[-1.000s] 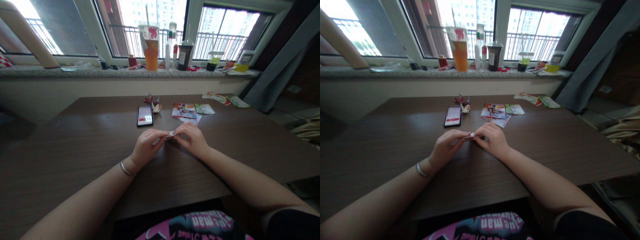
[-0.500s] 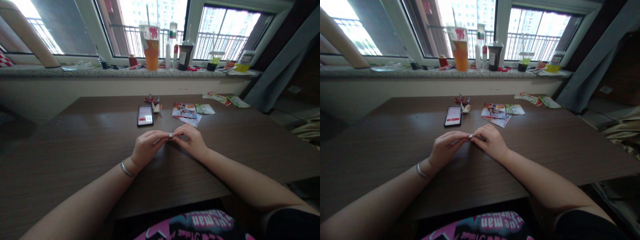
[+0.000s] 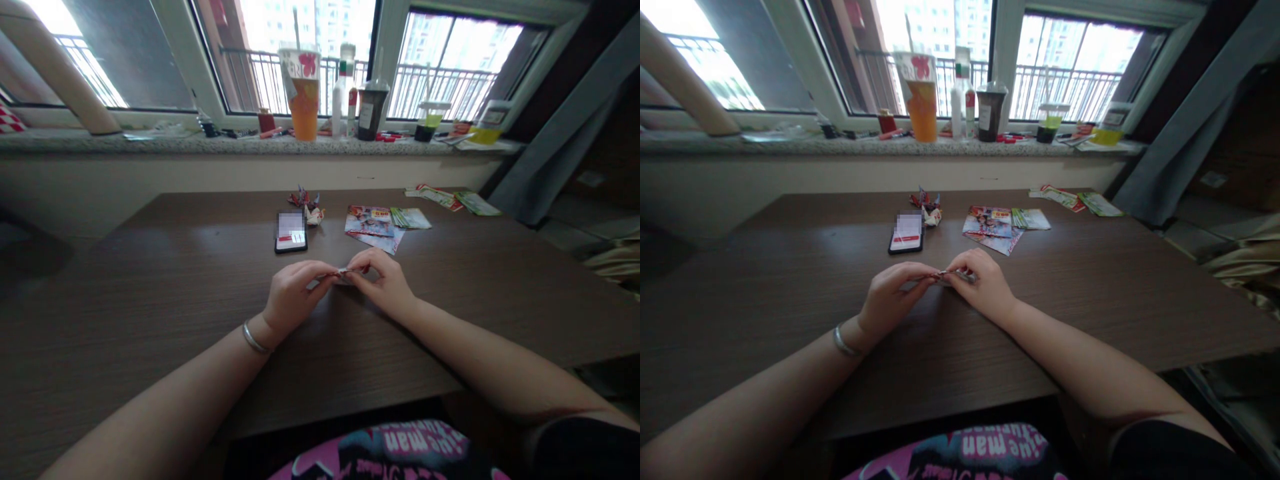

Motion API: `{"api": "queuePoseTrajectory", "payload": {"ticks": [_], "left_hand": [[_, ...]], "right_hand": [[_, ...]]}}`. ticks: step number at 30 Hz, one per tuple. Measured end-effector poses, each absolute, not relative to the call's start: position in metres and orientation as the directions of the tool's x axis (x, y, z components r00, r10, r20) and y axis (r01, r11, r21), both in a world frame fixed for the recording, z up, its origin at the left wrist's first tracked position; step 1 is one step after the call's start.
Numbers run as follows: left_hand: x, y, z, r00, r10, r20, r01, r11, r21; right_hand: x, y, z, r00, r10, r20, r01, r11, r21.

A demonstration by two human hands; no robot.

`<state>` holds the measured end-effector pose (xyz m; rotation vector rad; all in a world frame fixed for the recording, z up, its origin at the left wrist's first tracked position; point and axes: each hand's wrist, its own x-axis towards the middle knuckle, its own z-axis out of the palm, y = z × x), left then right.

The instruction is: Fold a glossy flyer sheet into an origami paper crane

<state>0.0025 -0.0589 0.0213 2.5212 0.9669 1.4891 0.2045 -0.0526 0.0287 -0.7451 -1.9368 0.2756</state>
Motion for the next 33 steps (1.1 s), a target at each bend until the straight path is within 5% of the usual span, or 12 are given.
{"api": "queuePoseTrajectory", "payload": {"ticks": [13, 33], "left_hand": [[0.0040, -0.0599, 0.0246, 0.332, 0.623, 0.708, 0.447, -0.765, 0.464], [0.0041, -0.0564, 0.0208, 0.303, 0.590, 0.748, 0.430, -0.785, 0.445]], "right_hand": [[0.2068, -0.0509, 0.0289, -0.331, 0.579, 0.745, 0.376, 0.805, -0.458], [0.2082, -0.0515, 0.0285, -0.340, 0.603, 0.721, 0.404, 0.786, -0.467]]}}
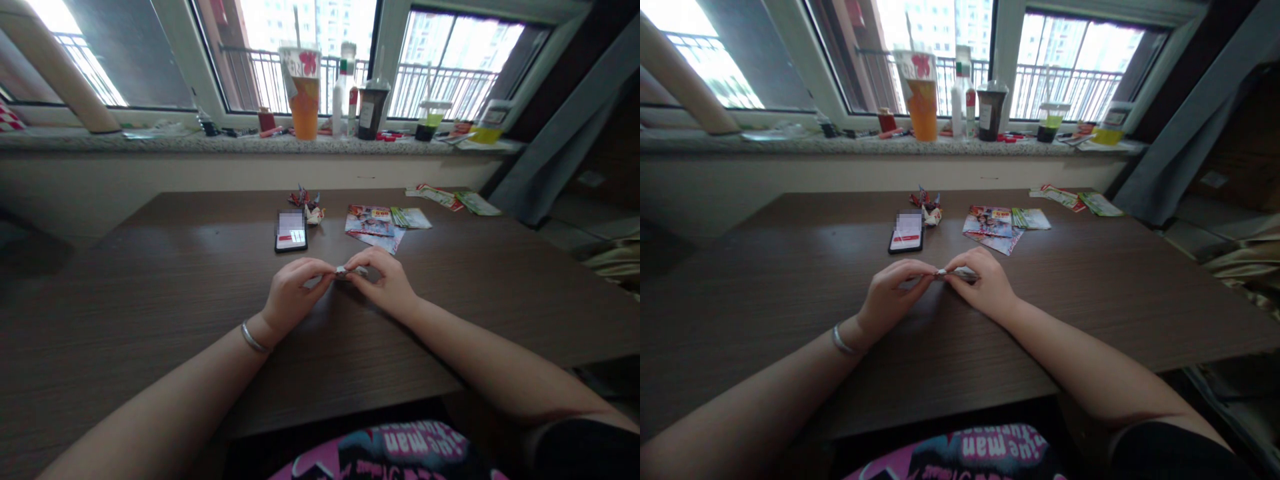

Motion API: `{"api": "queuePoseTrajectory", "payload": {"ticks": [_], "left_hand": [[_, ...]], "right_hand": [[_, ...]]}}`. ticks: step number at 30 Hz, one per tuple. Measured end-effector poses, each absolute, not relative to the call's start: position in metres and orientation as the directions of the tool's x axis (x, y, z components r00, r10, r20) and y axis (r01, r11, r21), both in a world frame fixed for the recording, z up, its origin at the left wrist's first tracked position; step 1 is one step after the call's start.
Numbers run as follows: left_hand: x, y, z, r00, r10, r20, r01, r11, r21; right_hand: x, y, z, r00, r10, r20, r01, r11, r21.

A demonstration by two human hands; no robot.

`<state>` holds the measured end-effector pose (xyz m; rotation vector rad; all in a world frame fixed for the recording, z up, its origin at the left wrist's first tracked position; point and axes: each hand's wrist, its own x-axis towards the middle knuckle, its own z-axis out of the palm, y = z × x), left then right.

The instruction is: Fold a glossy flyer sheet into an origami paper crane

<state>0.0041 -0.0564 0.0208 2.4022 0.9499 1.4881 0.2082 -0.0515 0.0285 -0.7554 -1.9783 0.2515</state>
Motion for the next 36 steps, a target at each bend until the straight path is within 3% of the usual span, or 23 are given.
{"api": "queuePoseTrajectory", "payload": {"ticks": [13, 29, 36], "left_hand": [[0.0039, -0.0576, 0.0204, 0.373, 0.625, 0.685, 0.455, -0.767, 0.452], [0.0024, -0.0545, 0.0178, 0.372, 0.594, 0.713, 0.460, -0.785, 0.414], [0.0046, -0.0560, 0.0182, 0.405, 0.536, 0.740, 0.507, -0.806, 0.306]], "right_hand": [[0.2054, -0.0496, 0.0253, -0.390, 0.583, 0.713, 0.402, 0.804, -0.438], [0.2049, -0.0500, 0.0265, -0.395, 0.565, 0.724, 0.380, 0.818, -0.432], [0.2028, -0.0508, 0.0278, -0.450, 0.541, 0.711, 0.398, 0.834, -0.383]]}}
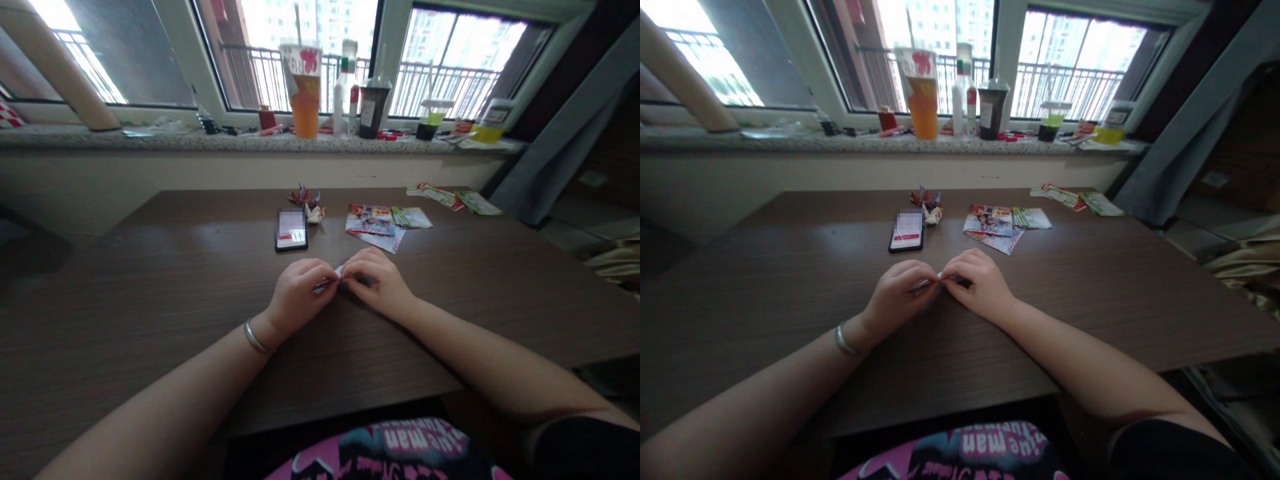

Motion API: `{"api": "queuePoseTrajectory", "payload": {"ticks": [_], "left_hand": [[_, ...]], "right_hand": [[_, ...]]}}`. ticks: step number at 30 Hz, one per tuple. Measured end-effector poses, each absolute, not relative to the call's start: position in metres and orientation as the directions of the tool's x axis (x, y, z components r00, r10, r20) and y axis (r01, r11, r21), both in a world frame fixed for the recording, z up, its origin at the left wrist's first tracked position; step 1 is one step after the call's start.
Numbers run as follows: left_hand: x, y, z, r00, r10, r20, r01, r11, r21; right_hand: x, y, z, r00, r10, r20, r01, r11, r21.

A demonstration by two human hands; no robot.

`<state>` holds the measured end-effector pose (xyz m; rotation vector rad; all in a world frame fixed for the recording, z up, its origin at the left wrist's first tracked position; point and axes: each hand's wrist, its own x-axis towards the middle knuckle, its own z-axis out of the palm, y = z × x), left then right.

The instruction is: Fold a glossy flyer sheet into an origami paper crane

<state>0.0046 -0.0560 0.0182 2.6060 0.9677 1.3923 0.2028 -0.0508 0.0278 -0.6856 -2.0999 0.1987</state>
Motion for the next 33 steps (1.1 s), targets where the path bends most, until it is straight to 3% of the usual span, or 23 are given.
{"api": "queuePoseTrajectory", "payload": {"ticks": [6, 15, 29, 33], "left_hand": [[0.0044, -0.0548, 0.0186, 0.416, 0.515, 0.749, 0.521, -0.810, 0.268], [0.0054, -0.0576, 0.0250, 0.501, 0.472, 0.725, 0.605, -0.791, 0.097], [0.0045, -0.0563, 0.0243, 0.468, 0.499, 0.730, 0.606, -0.782, 0.146], [0.0040, -0.0561, 0.0240, 0.525, 0.513, 0.679, 0.640, -0.764, 0.083]], "right_hand": [[0.2020, -0.0513, 0.0273, -0.422, 0.578, 0.698, 0.418, 0.807, -0.416], [0.2015, -0.0512, 0.0245, -0.428, 0.571, 0.701, 0.445, 0.808, -0.387], [0.2034, -0.0481, 0.0217, -0.418, 0.607, 0.676, 0.537, 0.765, -0.355], [0.2027, -0.0492, 0.0226, -0.428, 0.607, 0.670, 0.540, 0.766, -0.348]]}}
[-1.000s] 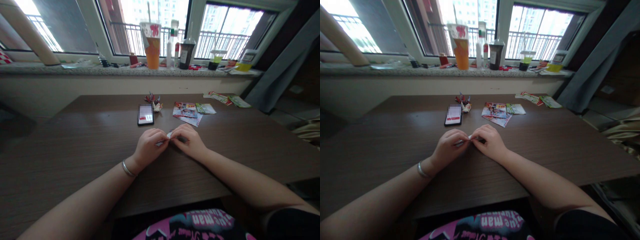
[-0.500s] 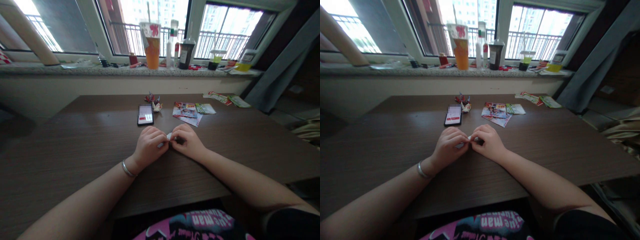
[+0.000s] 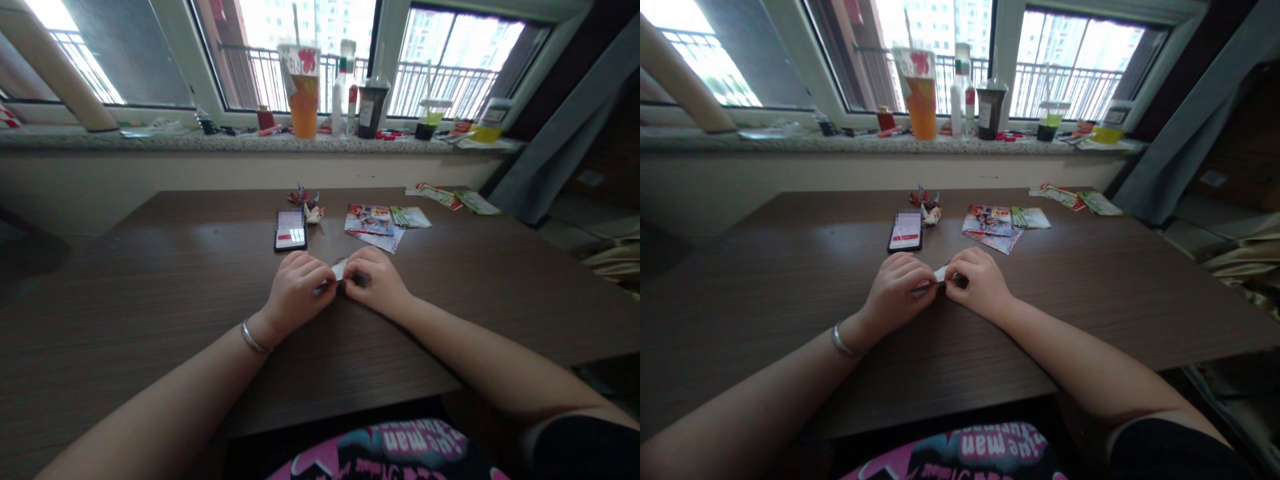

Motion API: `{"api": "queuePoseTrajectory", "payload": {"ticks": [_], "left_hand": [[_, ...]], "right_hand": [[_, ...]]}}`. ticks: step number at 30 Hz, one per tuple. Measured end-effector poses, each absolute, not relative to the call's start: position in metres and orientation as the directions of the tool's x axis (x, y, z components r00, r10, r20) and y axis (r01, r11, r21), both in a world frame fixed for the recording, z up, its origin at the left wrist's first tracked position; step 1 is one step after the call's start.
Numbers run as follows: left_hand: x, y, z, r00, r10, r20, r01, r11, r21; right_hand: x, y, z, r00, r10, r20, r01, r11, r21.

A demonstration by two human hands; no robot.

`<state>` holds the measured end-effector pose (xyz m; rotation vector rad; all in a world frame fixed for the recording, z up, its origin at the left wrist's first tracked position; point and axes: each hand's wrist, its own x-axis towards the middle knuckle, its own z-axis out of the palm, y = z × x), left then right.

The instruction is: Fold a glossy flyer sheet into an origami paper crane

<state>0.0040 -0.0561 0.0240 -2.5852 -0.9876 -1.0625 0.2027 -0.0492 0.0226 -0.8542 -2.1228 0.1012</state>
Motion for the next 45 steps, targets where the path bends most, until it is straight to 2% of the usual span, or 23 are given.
{"api": "queuePoseTrajectory", "payload": {"ticks": [3, 13, 18, 24, 34, 45], "left_hand": [[0.004, -0.057, 0.024, 0.560, 0.509, 0.653, 0.652, -0.758, 0.031], [0.004, -0.059, 0.027, 0.562, 0.459, 0.688, 0.637, -0.771, -0.006], [0.003, -0.059, 0.028, 0.576, 0.451, 0.682, 0.639, -0.769, -0.031], [-0.002, -0.057, 0.029, 0.579, 0.441, 0.686, 0.645, -0.762, -0.055], [-0.001, -0.056, 0.029, 0.614, 0.430, 0.662, 0.632, -0.770, -0.086], [-0.021, -0.039, 0.025, 0.645, 0.524, 0.556, 0.682, -0.724, -0.110]], "right_hand": [[0.202, -0.050, 0.024, -0.445, 0.599, 0.666, 0.547, 0.770, -0.327], [0.209, -0.045, 0.024, -0.504, 0.557, 0.660, 0.603, 0.774, -0.193], [0.212, -0.043, 0.022, -0.508, 0.551, 0.662, 0.596, 0.780, -0.191], [0.218, -0.041, 0.020, -0.407, 0.592, 0.696, 0.589, 0.752, -0.296], [0.211, -0.047, 0.023, -0.541, 0.542, 0.643, 0.612, 0.778, -0.142], [0.214, -0.042, 0.018, -0.550, 0.570, 0.611, 0.626, 0.765, -0.150]]}}
